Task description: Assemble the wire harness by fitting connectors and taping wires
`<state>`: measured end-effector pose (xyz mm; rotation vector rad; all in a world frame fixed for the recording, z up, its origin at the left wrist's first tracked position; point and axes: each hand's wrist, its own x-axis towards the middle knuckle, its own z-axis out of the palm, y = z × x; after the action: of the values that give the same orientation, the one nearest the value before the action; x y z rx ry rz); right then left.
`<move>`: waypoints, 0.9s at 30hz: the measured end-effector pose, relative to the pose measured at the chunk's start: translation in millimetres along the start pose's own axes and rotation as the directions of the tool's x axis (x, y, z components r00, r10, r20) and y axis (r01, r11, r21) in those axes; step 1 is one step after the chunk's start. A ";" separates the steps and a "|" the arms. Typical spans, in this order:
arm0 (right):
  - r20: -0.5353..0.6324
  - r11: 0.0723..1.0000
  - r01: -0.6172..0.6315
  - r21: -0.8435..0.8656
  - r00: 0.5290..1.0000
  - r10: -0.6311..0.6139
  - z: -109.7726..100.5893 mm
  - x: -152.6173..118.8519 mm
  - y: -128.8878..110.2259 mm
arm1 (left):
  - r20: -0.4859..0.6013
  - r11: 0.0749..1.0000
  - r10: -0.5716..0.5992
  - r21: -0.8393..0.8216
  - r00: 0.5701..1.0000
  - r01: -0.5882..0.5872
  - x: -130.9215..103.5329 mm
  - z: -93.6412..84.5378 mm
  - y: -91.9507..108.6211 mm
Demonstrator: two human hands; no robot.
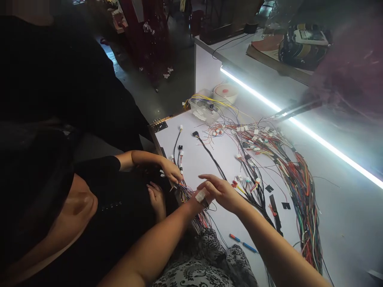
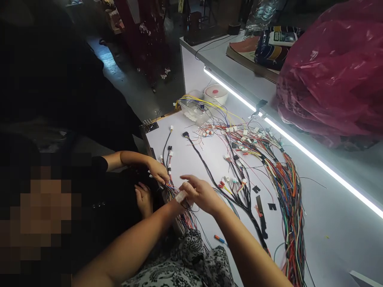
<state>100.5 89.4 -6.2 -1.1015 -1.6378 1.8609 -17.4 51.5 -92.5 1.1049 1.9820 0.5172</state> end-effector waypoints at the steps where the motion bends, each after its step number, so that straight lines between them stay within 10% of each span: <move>1: 0.020 0.999 0.036 -0.014 0.999 -0.035 4.5 -4.2 -2.9 | 0.034 1.000 -0.002 -0.011 0.999 0.003 -2.0 2.5 -1.8; 4: -0.195 0.992 0.118 -0.049 0.973 -0.125 12.7 -25.9 8.8 | 0.190 0.994 0.028 -0.110 0.981 -0.007 -8.1 7.7 -9.6; 9: -0.627 0.995 -0.098 -0.003 0.775 0.075 15.1 -71.1 60.1 | 0.349 0.973 0.100 -0.231 0.932 -0.018 -16.1 6.9 -22.7; 15: -0.131 0.961 -0.092 -0.261 0.990 0.059 53.3 -94.1 86.4 | 0.448 0.950 0.279 -0.260 0.849 -0.174 -30.1 -0.4 -29.0; 18: -0.055 0.832 -0.054 -0.551 0.998 0.028 61.1 -99.7 92.5 | 0.406 0.940 0.336 -0.201 0.850 -0.276 -34.9 -4.3 -32.2; 22: -0.255 0.815 -0.223 -0.535 0.962 0.096 47.8 -117.3 97.8 | 0.236 0.926 0.376 -0.111 0.896 -0.360 -29.1 -9.2 -26.5; 27: -0.014 0.885 -0.196 -0.422 0.978 0.209 51.2 -132.8 101.4 | 0.286 0.884 0.445 0.013 0.849 -0.468 -11.2 5.6 -0.1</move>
<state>157.9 -64.2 -66.9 -1.4751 -2.0793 1.6892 -9.6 41.9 -91.0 1.6254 1.5047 0.4946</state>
